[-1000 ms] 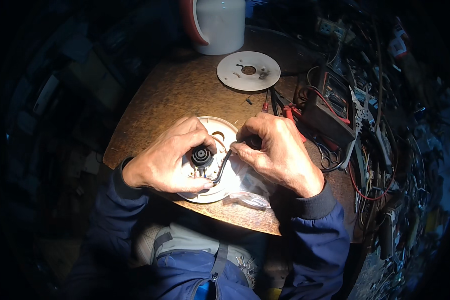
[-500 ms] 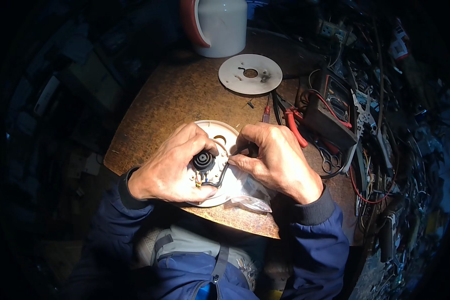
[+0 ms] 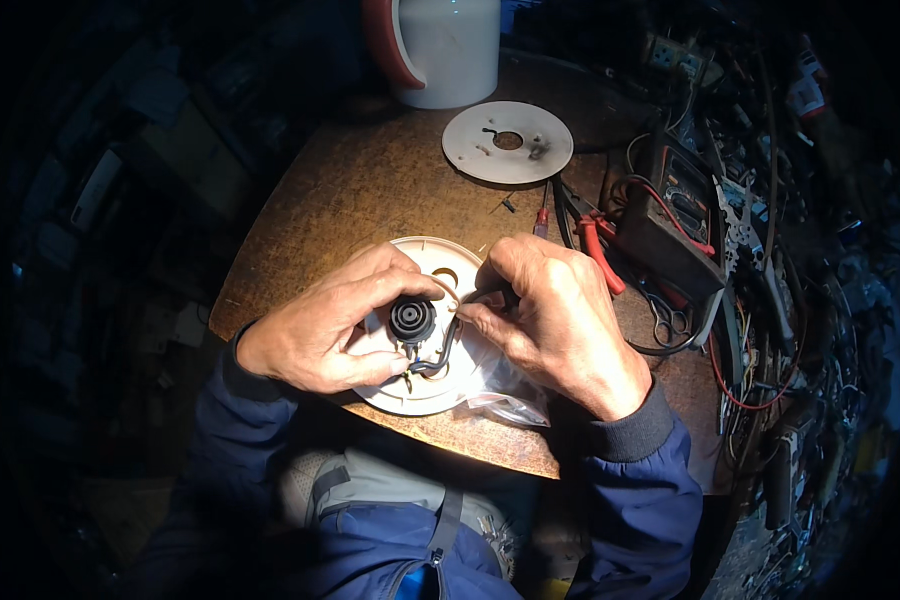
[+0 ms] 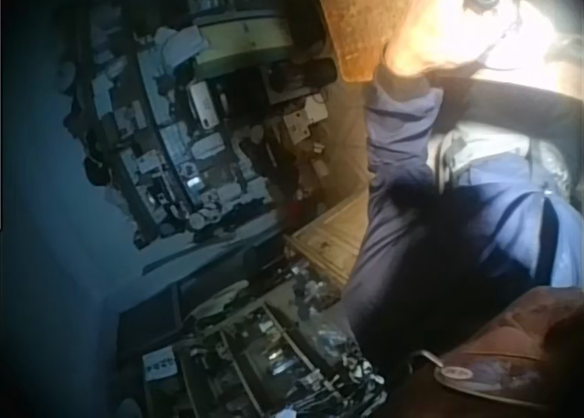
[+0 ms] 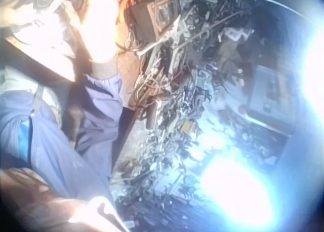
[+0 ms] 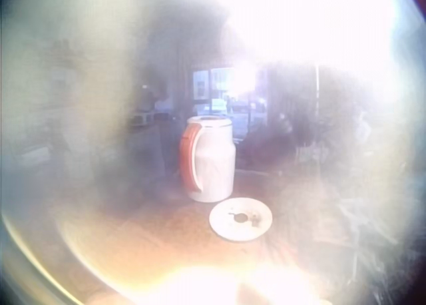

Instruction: The person assembles a ceiling light fixture by connecting wires to a socket, securing the socket into the base, and fastening the cover plate with screws. The person uses a screwdriver to tighten the screws and completes the assembly.

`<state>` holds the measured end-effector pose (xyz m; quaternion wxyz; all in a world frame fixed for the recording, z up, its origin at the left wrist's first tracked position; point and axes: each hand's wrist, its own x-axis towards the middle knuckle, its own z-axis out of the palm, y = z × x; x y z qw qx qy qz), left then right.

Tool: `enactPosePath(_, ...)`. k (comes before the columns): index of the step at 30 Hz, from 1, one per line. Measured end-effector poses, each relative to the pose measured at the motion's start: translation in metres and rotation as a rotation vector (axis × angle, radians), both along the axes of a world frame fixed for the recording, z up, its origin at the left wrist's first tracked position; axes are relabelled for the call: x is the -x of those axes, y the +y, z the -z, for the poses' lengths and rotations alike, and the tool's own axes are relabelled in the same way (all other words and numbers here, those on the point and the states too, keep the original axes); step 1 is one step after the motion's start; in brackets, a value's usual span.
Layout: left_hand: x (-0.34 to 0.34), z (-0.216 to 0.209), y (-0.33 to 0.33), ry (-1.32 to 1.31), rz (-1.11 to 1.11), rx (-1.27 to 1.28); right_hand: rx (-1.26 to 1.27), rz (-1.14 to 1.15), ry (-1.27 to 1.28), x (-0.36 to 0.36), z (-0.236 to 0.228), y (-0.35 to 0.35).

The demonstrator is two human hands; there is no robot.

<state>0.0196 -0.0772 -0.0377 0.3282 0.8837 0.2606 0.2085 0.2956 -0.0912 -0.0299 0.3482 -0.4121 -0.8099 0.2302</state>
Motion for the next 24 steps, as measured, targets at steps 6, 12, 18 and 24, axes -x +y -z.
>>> enactPosePath(6, -0.0007, -0.0083, -0.0005, 0.022, 0.018, -0.052, 0.023, -0.003, -0.015, -0.0016, 0.0008, 0.0015)
enactPosePath(12, -0.0022, -0.0032, -0.0013, 0.009, -0.003, -0.051, 0.126, 0.028, 0.005, -0.0014, 0.0013, 0.0037)
enactPosePath(18, -0.0079, -0.0054, -0.007, 0.052, -0.061, -0.087, 0.129, 0.045, 0.014, -0.0013, 0.002, 0.0026)
enactPosePath(24, -0.0074, 0.0009, -0.0056, 0.045, -0.051, -0.128, 0.135, 0.052, 0.003, -0.0015, 0.0042, 0.0041)
